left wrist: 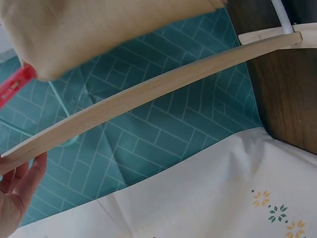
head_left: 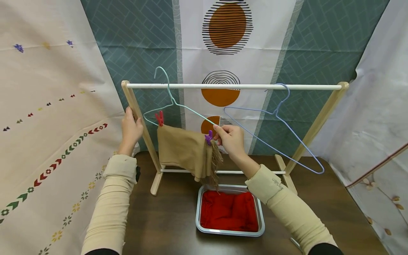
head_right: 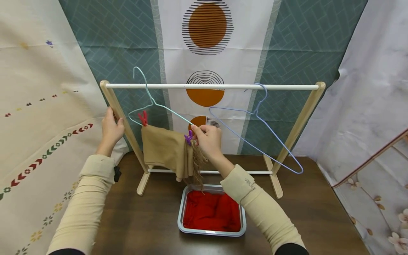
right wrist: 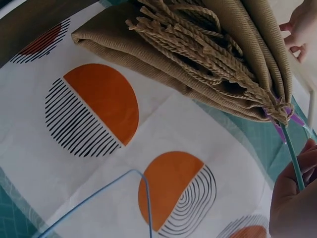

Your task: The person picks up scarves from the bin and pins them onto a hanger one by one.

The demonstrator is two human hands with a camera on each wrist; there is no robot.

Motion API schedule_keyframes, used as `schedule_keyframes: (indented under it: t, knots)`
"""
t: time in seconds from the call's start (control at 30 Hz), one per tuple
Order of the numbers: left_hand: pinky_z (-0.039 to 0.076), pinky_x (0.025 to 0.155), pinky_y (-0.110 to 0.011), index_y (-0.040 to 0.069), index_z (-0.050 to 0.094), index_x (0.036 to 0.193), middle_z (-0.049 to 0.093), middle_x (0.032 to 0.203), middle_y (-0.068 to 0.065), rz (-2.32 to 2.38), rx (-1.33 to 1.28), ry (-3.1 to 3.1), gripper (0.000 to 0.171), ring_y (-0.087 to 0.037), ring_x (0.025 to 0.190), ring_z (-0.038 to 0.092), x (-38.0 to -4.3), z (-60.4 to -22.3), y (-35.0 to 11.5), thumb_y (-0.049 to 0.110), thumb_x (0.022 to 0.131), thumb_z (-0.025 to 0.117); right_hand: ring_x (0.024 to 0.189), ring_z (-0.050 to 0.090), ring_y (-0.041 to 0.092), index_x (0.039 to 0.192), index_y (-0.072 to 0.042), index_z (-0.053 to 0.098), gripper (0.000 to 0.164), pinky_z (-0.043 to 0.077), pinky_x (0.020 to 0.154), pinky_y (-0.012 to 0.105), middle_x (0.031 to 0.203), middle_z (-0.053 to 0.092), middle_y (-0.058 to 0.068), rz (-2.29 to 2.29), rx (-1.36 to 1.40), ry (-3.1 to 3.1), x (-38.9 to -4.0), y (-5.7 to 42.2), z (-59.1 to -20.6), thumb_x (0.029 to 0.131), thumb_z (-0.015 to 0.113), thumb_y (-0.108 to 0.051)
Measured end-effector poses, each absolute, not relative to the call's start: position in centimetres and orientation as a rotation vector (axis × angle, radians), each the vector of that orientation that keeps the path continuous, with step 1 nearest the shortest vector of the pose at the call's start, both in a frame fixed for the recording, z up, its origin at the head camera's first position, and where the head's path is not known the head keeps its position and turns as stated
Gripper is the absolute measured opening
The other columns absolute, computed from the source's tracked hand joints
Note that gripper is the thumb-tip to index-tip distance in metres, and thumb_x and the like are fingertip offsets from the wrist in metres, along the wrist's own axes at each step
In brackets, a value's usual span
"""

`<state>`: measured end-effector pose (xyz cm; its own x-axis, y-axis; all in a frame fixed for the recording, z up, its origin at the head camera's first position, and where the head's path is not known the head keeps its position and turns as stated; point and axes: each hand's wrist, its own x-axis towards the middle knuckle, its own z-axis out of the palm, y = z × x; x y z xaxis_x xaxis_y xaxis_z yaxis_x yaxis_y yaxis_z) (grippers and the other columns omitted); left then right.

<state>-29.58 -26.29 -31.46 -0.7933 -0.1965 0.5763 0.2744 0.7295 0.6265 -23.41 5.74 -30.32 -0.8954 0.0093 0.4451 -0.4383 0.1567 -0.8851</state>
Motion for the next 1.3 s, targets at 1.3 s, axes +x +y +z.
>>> schedule_keyframes:
  t: [1.3]
  knots:
    - [0.040,0.086,-0.054,-0.007,0.033,0.126,0.047,0.115,-0.033,-1.003,-0.035,-2.303,0.037,-0.046,0.107,0.047,-29.5,-31.6,-26.2,0.001,0.092,0.044,0.045,0.047,0.010,0.063,0.003,0.066,0.033,0.033,0.041,0.019,0.053,0.059,0.011,1.547,0.475,-2.213,-26.0,0.5,-36.4,0.086,0.062,-0.019]
